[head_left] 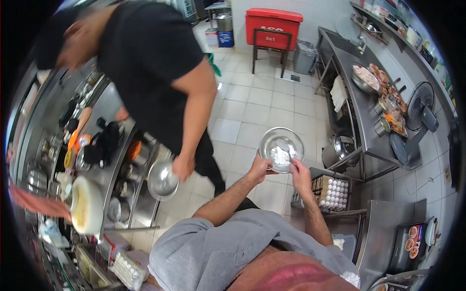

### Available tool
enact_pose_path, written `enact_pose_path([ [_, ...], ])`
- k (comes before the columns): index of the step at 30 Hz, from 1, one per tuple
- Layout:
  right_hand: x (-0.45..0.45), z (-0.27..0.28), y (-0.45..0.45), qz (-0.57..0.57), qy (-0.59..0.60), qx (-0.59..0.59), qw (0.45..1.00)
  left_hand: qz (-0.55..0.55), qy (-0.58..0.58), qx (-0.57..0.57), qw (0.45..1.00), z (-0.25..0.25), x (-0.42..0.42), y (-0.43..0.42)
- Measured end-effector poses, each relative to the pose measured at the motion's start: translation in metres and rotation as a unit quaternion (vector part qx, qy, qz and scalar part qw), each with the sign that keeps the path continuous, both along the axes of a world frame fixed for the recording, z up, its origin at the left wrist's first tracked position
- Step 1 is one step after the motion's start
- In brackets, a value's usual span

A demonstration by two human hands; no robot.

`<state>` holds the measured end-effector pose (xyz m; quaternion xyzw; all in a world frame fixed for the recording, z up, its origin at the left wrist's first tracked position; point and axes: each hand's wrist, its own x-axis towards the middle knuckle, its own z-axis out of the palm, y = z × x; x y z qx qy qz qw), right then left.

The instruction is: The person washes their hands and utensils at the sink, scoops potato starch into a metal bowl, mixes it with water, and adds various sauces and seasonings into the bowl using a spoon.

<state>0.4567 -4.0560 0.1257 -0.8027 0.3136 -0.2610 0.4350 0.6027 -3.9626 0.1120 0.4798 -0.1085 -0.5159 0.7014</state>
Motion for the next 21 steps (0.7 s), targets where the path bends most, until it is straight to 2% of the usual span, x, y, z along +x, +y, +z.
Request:
enact_pose_path([
  [2, 0.041, -0.004, -0.038, -0.001, -0.034, 0.031, 0.999, 0.038, 0.004, 0.000, 0.999, -0.012, 0.035, -0.047],
  [5, 0.093, -0.009, -0.108, -0.037, -0.016, 0.026, 0.999, 0.037, 0.002, -0.024, 0.999, -0.024, 0.090, -0.128],
  [7, 0.121, -0.003, -0.153, -0.040, -0.020, 0.049, 0.998, 0.014, -0.013, -0.030, 0.999, -0.020, 0.120, -0.182],
  [10, 0.155, -0.014, -0.236, -0.072, -0.026, 0.001, 0.997, -0.020, -0.032, -0.046, 0.998, -0.002, 0.174, -0.270],
  [11, 0.158, -0.016, -0.245, -0.088, -0.017, 0.018, 0.996, -0.033, -0.045, -0.025, 0.998, -0.006, 0.185, -0.283],
  [13, 0.181, 0.004, -0.310, -0.103, -0.060, 0.135, 0.984, -0.057, -0.055, -0.030, 0.996, 0.008, 0.204, -0.343],
  [16, 0.204, 0.001, -0.381, -0.143, -0.104, 0.201, 0.963, -0.091, -0.058, -0.017, 0.994, 0.020, 0.223, -0.406],
  [19, 0.228, 0.004, -0.454, -0.158, -0.137, 0.247, 0.946, -0.111, -0.051, -0.019, 0.992, 0.015, 0.246, -0.479],
  [21, 0.242, 0.008, -0.503, -0.167, -0.117, 0.242, 0.949, -0.109, -0.050, -0.017, 0.993, 0.004, 0.262, -0.531],
])
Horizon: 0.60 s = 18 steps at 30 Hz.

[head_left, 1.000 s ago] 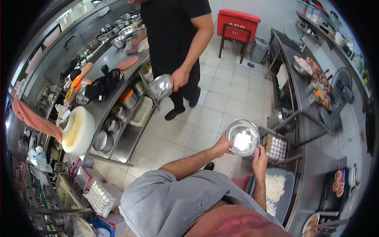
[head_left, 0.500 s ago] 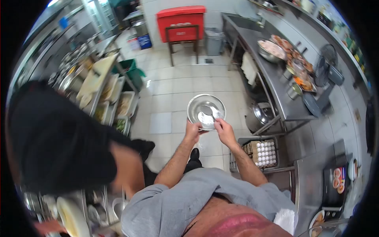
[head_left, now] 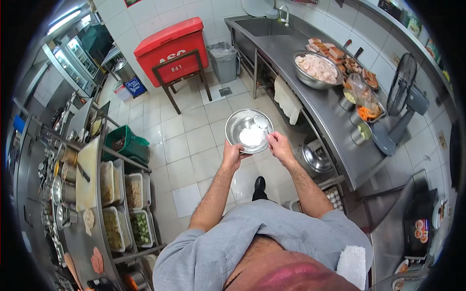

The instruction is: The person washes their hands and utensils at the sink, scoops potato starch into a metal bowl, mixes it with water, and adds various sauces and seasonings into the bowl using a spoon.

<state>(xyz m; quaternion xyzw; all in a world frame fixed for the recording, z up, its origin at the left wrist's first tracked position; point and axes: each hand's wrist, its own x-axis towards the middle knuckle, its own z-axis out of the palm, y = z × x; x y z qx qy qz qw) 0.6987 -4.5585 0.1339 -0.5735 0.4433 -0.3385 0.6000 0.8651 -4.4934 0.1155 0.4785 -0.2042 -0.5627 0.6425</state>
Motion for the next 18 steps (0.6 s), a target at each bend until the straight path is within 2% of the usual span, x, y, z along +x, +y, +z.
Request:
enact_pose_path([
  [3, 0.023, -0.008, -0.075, 0.029, 0.039, -0.002, 0.999, 0.024, 0.009, 0.003, 1.000, -0.021, 0.026, -0.074],
  [6, 0.061, -0.004, -0.161, 0.061, 0.040, -0.073, 0.995, 0.051, 0.026, 0.002, 0.998, -0.023, 0.055, -0.157],
  [12, 0.133, 0.027, -0.307, 0.135, 0.009, 0.039, 0.990, 0.085, 0.024, 0.007, 0.996, -0.001, 0.117, -0.294],
  [18, 0.205, 0.024, -0.455, 0.093, -0.045, 0.071, 0.992, 0.057, -0.010, -0.025, 0.998, -0.003, 0.191, -0.449],
])
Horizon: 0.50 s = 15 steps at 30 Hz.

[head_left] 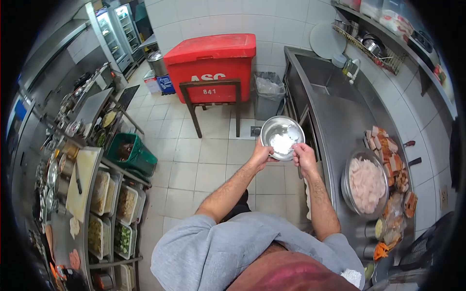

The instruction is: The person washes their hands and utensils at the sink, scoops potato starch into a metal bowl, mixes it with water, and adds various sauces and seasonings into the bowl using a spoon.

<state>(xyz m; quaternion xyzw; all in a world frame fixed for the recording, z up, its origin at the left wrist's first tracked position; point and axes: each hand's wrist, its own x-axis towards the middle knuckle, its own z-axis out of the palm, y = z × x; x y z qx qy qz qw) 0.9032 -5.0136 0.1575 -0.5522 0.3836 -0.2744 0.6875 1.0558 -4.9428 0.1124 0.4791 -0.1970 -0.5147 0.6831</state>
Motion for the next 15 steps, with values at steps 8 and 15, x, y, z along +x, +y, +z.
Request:
enact_pose_path([
  [8, 0.046, 0.026, -0.183, -0.140, -0.041, 0.003, 0.989, -0.170, 0.002, -0.054, 0.984, 0.018, 0.068, -0.227],
  [15, 0.059, 0.031, -0.359, -0.224, -0.069, 0.015, 0.972, -0.236, -0.018, -0.060, 0.970, 0.022, 0.083, -0.425],
])
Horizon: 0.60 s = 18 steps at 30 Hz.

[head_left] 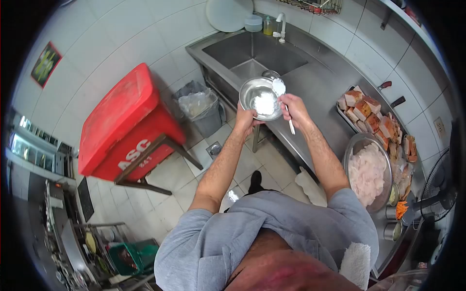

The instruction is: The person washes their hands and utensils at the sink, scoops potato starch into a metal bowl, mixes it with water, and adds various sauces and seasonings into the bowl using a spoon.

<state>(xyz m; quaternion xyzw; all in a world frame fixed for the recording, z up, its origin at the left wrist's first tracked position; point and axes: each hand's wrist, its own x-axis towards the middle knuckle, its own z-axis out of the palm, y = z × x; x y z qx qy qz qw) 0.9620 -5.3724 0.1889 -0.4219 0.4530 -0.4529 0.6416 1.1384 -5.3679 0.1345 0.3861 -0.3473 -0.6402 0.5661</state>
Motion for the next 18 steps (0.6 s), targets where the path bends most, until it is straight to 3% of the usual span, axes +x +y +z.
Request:
enact_pose_path([
  [10, 0.004, -0.016, -0.282, -0.047, -0.062, 0.017, 0.997, -0.074, -0.022, 0.060, 0.995, -0.021, 0.017, -0.268],
  [13, 0.010, -0.020, -0.354, -0.093, -0.084, 0.056, 0.991, -0.087, -0.025, 0.033, 0.995, -0.033, 0.014, -0.343],
  [18, -0.003, -0.063, -0.480, -0.155, -0.103, 0.093, 0.978, -0.139, -0.017, 0.056, 0.989, -0.061, -0.006, -0.474],
])
